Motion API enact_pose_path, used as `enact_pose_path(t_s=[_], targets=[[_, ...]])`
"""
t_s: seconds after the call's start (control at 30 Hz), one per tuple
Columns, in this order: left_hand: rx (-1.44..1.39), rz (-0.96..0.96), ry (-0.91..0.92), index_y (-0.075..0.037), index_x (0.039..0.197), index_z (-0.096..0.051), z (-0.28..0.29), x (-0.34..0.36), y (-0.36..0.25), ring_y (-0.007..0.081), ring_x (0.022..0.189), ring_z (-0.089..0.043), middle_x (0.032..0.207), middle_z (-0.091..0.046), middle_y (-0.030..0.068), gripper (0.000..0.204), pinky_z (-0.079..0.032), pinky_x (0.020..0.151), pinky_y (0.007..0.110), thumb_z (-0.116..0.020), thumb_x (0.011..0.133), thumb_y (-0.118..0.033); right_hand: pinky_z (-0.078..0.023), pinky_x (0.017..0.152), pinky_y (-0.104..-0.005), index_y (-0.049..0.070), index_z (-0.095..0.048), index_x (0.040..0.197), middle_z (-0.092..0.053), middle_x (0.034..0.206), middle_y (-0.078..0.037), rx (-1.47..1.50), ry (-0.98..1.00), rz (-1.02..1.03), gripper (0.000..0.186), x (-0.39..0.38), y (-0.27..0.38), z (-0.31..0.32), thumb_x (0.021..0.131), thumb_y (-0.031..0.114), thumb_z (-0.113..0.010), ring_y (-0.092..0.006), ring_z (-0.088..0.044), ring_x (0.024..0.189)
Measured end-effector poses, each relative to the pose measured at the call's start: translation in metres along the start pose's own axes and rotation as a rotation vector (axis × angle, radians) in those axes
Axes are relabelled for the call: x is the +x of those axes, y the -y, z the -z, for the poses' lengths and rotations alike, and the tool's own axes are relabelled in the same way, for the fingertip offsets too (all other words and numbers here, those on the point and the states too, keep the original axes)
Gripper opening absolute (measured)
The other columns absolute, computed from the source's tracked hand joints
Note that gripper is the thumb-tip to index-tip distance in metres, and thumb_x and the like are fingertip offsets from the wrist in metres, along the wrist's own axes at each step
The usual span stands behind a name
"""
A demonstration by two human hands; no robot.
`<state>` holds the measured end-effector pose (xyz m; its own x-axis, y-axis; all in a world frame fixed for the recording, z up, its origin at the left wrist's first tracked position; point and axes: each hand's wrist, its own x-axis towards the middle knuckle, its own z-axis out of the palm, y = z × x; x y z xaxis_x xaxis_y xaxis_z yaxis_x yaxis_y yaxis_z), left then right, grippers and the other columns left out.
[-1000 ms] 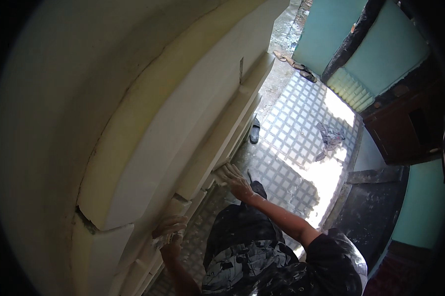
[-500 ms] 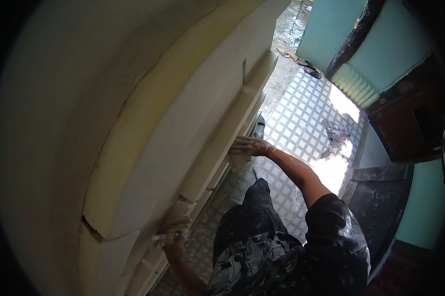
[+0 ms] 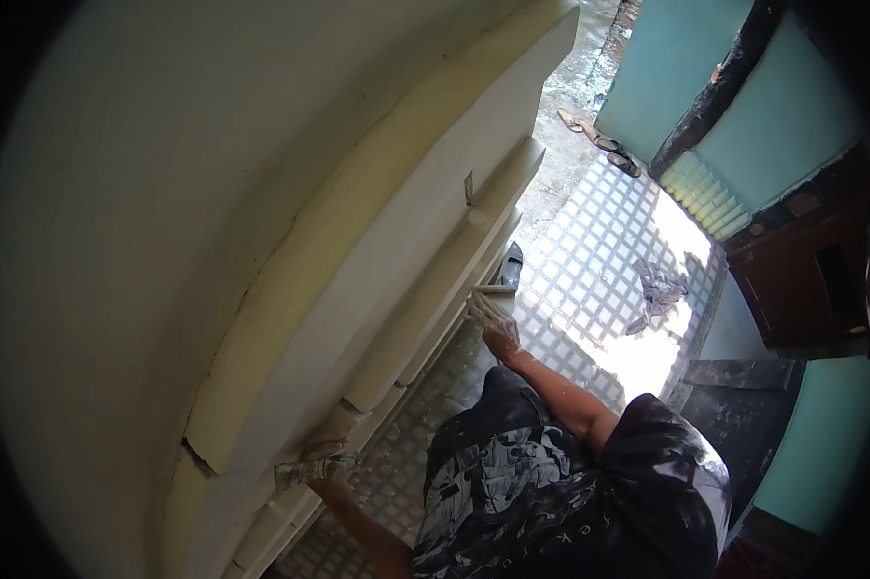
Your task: Applying putty to cracks and gaps in a textured exterior wall using a putty knife scraper.
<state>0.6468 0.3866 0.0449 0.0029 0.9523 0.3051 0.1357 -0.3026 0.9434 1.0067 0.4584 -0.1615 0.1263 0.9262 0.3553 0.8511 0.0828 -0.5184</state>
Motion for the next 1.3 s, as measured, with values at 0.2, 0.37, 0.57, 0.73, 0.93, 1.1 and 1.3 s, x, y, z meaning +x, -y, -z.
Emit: enact_pose_path(t_s=[0.2, 0.37, 0.57, 0.73, 0.93, 1.1, 1.3], targets=[[0.082, 0.117, -0.222, -0.002, 0.084, -0.052, -0.012, -0.001, -0.009, 0.0252, 0.083, -0.059, 0.091, -0.058, 0.0144, 0.022, -0.050, 0.078, 0.034, -0.050, 0.064, 0.006, -0.042, 0.100, -0.0382, 0.006, -0.056, 0.113, -0.053, 0.127, -0.013, 0.266, 0.083, 0.436, 0.035, 0.017, -0.039, 0.018, 0.079, 0.008, -0.050, -0.0296, -0.050, 0.119], [0.443, 0.367, -0.110, -0.005, 0.090, -0.053, -0.039, -0.011, -0.013, 0.0242, 0.089, -0.057, 0.094, -0.057, 0.0096, 0.022, -0.047, 0.084, 0.035, -0.059, 0.070, 0.002, -0.037, 0.104, -0.0374, 0.009, -0.055, 0.117, -0.047, 0.133, -0.012, 0.237, 0.315, 0.658, 0.036, 0.044, -0.053, -0.011, 0.081, 0.013, -0.051, -0.0290, -0.042, 0.126], [0.277, 0.297, -0.128, -0.004, 0.092, -0.051, -0.073, 0.015, 0.004, 0.0208, 0.084, -0.055, 0.091, -0.055, 0.0070, 0.026, -0.045, 0.081, 0.032, -0.056, 0.067, 0.002, -0.036, 0.105, -0.0364, 0.012, -0.057, 0.113, -0.050, 0.128, -0.008, -0.026, 0.407, 0.868, 0.031, 0.066, -0.083, -0.032, 0.083, 0.016, -0.051, -0.0250, -0.043, 0.125], [0.074, 0.494, -0.075, -0.001, 0.090, -0.049, -0.082, 0.033, -0.013, 0.0195, 0.077, -0.057, 0.087, -0.056, 0.0106, 0.033, -0.050, 0.071, 0.031, -0.046, 0.057, 0.004, -0.044, 0.097, -0.0350, 0.009, -0.060, 0.105, -0.060, 0.118, -0.009, -0.191, 0.167, 0.253, 0.026, 0.116, -0.175, 0.013, 0.080, 0.010, -0.051, -0.0253, -0.053, 0.114], [-0.015, 0.288, -0.058, 0.000, 0.082, -0.045, -0.100, 0.043, -0.019, 0.0255, 0.072, -0.060, 0.089, -0.058, 0.0173, 0.026, -0.053, 0.065, 0.033, -0.045, 0.056, 0.005, -0.049, 0.073, -0.0433, 0.005, -0.062, 0.100, -0.063, 0.092, -0.019, -0.055, 0.055, -0.283, 0.025, 0.155, -0.254, 0.081, 0.078, 0.006, -0.050, -0.0351, -0.061, 0.084], [-0.006, 0.362, 0.024, -0.002, 0.082, -0.044, -0.093, 0.039, -0.011, 0.0247, 0.076, -0.060, 0.084, -0.058, 0.0163, 0.028, -0.051, 0.069, 0.033, -0.047, 0.054, 0.005, -0.050, 0.067, -0.0409, 0.008, -0.059, 0.087, -0.065, 0.090, -0.011, -0.091, 0.017, -0.053, 0.013, 0.144, -0.203, 0.044, 0.076, 0.004, -0.053, -0.0314, -0.063, 0.079], [0.051, 0.385, -0.059, -0.004, 0.085, -0.047, -0.081, 0.029, 0.000, 0.0195, 0.075, -0.057, 0.081, -0.056, 0.0092, 0.024, -0.046, 0.073, 0.029, -0.049, 0.062, 0.005, -0.049, 0.077, -0.0414, 0.008, -0.063, 0.096, -0.058, 0.107, -0.012, 0.304, 0.114, 0.038, 0.033, 0.093, -0.097, -0.006, 0.063, 0.004, -0.064, -0.0326, -0.058, 0.097]])
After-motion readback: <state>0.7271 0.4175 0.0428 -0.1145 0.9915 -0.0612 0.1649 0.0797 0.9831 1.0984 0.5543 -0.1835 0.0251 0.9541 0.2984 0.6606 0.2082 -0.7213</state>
